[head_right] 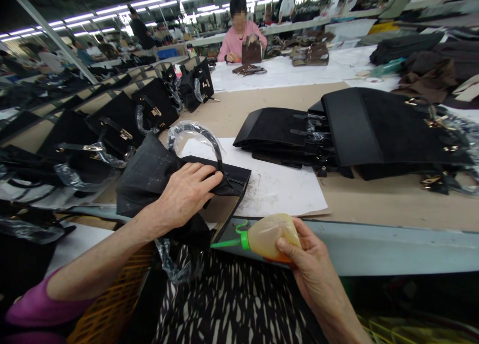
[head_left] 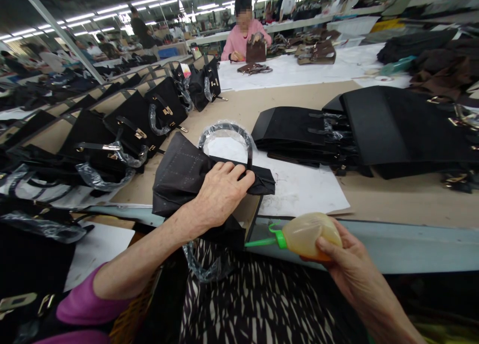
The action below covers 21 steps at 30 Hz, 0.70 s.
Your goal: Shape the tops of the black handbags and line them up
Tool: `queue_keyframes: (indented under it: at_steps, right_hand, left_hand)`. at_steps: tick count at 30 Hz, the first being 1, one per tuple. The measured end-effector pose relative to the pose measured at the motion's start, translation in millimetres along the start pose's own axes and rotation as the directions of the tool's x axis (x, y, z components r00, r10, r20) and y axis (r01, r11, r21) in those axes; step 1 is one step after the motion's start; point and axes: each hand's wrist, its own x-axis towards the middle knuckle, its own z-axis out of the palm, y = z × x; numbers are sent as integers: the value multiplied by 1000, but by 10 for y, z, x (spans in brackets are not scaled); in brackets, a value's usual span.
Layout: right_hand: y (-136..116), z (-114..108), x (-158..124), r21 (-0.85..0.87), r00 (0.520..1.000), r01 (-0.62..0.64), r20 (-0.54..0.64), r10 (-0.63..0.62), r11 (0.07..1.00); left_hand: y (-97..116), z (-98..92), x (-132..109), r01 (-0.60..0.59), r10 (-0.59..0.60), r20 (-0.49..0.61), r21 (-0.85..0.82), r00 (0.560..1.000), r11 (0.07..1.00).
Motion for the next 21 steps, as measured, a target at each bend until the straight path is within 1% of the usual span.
queue_keyframes:
  at_steps: [2,4,7,9,11,14,16,17,18,19,20,21]
  right_hand:
    - [-6,-27,-2,-46,997,72,-16,-72,996]
    - [-23,-43,12,-128,987,150,-41,-157,980]
    - [-50,-35,52,-266,960,241,-78,-270,933]
    - [-49,-23,91,-359,938,291,-74,-338,887]
    - [-33,-23,143,-471,908,357,-29,-419,807]
    - [-48,-49,249,-642,846,468,127,-518,608]
    - [-142,-70,317,-703,795,523,199,-572,482]
    - [-223,-82,344,-729,768,528,191,-611,436]
    - [-329,-100,363,-755,731,517,143,-668,404]
    - [-458,-130,374,-774,668,498,54,-743,391]
    - [-604,-181,378,-771,581,489,-61,-812,408]
    - [-765,-259,377,-736,490,501,-192,-850,455]
  left_hand:
    - [-3,-9,2,2,-2,1,-5,1000,1000]
    - [-5,-20,4,3,-3,1,-7,1000,1000]
    - [-13,-42,12,8,-8,-11,-9,1000,1000]
    - [-27,-63,26,12,-12,-21,-11,1000,1000]
    - [-51,-93,48,17,-17,-27,-16,999,1000]
    - [-110,-146,96,37,-38,-33,-49,999,998]
    - [-165,-175,130,59,-63,-40,-79,997,995]
    - [-197,-183,145,71,-76,-47,-93,996,993]
    - [-230,-186,158,82,-88,-56,-107,995,991]
    - [-263,-185,169,93,-102,-68,-120,993,988]
    - [-295,-181,179,104,-115,-79,-134,990,985]
    - [-324,-175,186,118,-132,-86,-148,988,982]
